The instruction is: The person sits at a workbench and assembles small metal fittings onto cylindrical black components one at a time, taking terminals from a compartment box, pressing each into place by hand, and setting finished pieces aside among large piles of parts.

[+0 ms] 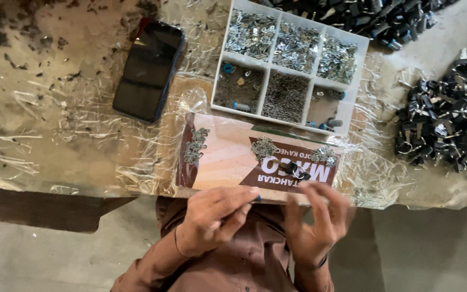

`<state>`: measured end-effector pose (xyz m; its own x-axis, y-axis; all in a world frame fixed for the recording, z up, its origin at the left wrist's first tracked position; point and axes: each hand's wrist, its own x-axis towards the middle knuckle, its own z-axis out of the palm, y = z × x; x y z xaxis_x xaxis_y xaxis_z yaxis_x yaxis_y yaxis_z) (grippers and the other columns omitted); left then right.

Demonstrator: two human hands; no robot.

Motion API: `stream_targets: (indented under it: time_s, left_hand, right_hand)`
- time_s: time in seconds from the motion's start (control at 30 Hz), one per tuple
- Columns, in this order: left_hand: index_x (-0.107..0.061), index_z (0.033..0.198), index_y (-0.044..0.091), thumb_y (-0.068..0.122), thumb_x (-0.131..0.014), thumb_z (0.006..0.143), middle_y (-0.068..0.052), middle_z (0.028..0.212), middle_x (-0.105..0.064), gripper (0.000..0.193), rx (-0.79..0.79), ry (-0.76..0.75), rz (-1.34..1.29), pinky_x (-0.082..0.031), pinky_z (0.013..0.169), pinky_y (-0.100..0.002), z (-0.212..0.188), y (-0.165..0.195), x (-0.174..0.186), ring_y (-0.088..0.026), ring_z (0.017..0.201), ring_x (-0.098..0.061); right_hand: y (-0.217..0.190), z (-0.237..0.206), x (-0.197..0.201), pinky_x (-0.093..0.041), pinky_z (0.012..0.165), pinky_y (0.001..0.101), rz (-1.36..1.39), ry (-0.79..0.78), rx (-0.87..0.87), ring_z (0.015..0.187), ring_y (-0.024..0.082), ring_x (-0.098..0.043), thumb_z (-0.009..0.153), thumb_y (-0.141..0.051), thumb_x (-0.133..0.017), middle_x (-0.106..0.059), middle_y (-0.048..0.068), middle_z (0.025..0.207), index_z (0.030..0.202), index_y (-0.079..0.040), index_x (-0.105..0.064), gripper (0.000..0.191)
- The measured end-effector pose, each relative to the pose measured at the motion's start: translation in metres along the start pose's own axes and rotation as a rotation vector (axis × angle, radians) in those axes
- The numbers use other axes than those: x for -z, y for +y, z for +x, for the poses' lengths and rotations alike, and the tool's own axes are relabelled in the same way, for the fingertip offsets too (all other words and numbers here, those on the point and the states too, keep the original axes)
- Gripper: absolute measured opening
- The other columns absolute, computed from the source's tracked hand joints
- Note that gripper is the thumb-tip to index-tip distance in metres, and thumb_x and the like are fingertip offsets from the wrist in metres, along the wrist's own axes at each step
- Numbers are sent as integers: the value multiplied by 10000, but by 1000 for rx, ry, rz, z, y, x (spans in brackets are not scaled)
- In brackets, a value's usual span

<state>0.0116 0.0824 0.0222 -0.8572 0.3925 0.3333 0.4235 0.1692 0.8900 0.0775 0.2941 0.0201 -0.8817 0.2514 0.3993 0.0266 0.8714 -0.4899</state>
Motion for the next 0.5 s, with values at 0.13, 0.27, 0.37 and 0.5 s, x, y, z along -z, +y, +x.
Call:
stream_targets:
  time_s: [0.13, 0.27, 0.37, 0.5]
  left_hand:
    - [-708, 1223, 62, 5, -738, 921, -110, 1105, -762, 309, 63, 39, -37, -631, 832, -300, 3, 4, -5, -233, 969, -780]
    - [-711, 1205, 69, 19, -760, 925, -110, 1086, -765, 289, 78, 46, -32, -628, 826, -303, 8, 7, -7, -236, 965, -780]
    - [-712, 1192, 69, 28, -772, 926, -108, 1060, -772, 276, 80, 56, -57, -627, 792, -298, 11, 4, -5, -229, 930, -786]
    - [-695, 1187, 60, 35, -775, 933, -113, 1046, -767, 268, 40, 51, -86, -616, 777, -301, 13, -1, 0, -238, 913, -783]
  right_hand:
    - [18, 21, -9, -323, 1103, 478, -361, -20, 111, 1276, 324, -461, 974, -379, -686, -592, 180, 1366, 1170, -77, -763, 369]
    - [20, 24, -18, -323, 1051, 480, -402, -76, 128, 1259, 332, -466, 940, -359, -697, -627, 164, 1326, 1107, -130, -771, 293]
    - [10, 17, -14, -513, 944, 371, 355, -136, -80, 1161, 243, -595, 979, -230, -736, -661, 114, 1224, 1111, -93, -731, 189]
    - [-4, 9, -5, -503, 830, 248, 659, -107, -167, 972, 140, -640, 945, -9, -722, -726, 67, 1054, 1126, -5, -701, 182]
